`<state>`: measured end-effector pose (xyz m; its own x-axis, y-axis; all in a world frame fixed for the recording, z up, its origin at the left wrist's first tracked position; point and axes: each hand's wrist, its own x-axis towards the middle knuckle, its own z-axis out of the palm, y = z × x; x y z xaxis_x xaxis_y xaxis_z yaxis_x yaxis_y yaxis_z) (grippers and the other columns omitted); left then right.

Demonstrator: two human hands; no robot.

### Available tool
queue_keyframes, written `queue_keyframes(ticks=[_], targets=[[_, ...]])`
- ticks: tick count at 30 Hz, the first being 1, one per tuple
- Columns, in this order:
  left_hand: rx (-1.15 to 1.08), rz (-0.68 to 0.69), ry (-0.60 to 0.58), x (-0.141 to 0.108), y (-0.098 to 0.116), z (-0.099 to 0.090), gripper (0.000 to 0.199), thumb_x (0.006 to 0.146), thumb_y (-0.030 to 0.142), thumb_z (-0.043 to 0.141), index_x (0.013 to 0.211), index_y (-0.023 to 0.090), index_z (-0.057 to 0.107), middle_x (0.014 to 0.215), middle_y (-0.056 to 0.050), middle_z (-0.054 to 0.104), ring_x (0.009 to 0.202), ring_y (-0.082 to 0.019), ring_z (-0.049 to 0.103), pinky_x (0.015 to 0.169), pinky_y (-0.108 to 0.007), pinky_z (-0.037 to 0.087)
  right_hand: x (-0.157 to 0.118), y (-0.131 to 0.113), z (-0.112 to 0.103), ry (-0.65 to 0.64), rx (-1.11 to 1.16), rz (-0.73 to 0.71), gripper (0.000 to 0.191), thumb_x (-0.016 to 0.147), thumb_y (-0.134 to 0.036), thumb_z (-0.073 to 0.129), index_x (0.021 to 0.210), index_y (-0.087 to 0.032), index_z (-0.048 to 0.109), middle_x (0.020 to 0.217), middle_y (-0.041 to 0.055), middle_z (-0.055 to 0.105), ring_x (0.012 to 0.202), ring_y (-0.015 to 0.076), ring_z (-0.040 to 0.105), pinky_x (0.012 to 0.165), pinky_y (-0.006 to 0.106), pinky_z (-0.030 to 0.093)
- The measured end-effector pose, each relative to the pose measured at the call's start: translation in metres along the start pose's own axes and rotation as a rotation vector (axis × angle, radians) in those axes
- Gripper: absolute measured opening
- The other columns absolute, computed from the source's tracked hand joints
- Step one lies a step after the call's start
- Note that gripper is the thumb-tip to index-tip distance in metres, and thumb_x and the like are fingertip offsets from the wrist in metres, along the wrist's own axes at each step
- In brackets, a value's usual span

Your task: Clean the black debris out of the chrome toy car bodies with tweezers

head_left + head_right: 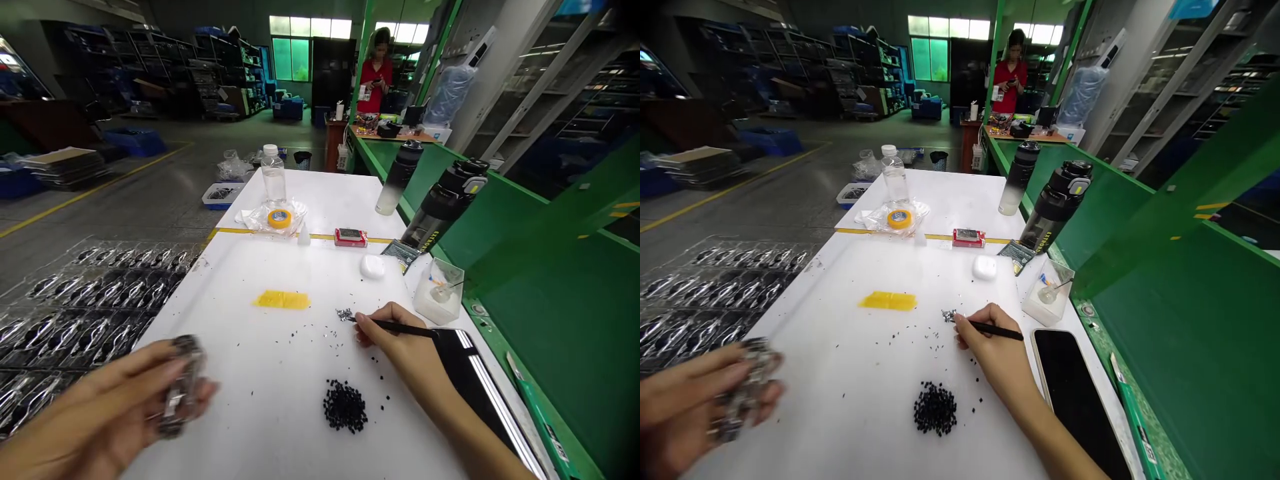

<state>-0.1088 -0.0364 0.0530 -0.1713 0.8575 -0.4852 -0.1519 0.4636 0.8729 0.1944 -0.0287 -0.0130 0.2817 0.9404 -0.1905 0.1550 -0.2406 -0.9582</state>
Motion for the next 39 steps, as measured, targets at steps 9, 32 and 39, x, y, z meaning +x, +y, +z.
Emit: queue_keyframes(ticks=[9, 32, 39], targets=[[-0.067, -0.12, -0.302, 0.017, -0.013, 0.122, 0.041, 0.095, 0.028, 0.07, 0.133, 0.024, 0.056, 0.117, -0.011, 0.076, 0.082, -0.024, 0.078, 0.064, -0.032, 0.063, -0.008, -0.002, 0.003, 0.071, -0.082, 0.033, 0.036, 0.083, -0.049, 0.071, 0.064, -0.021, 0.059, 0.066, 0.004, 0.072, 0.061, 0.0177, 0.065, 0.062, 0.032, 0.051], [0.563, 0.792, -0.568, 0.028, -0.038, 0.1, 0.017, 0.094, 0.027, 0.072, 0.107, 0.027, 0.083, 0.117, -0.006, 0.078, 0.103, -0.02, 0.075, 0.095, -0.027, 0.059, -0.037, -0.007, -0.016, -0.283, 0.448, 0.133, 0.023, 0.09, -0.036, 0.078, 0.073, -0.023, 0.069, 0.076, 0.0036, 0.077, 0.081, 0.0167, 0.075, 0.079, 0.026, 0.061], [0.485, 1.232, -0.602, 0.034, -0.041, 0.101, 0.014, 0.092, 0.008, 0.07, 0.099, 0.015, 0.08, 0.095, -0.009, 0.079, 0.094, -0.018, 0.077, 0.084, -0.023, 0.064, -0.04, -0.01, -0.018, -0.255, 0.474, 0.164, 0.025, 0.086, -0.034, 0.083, 0.069, -0.023, 0.068, 0.069, 0.0011, 0.073, 0.077, 0.0165, 0.073, 0.075, 0.025, 0.06]])
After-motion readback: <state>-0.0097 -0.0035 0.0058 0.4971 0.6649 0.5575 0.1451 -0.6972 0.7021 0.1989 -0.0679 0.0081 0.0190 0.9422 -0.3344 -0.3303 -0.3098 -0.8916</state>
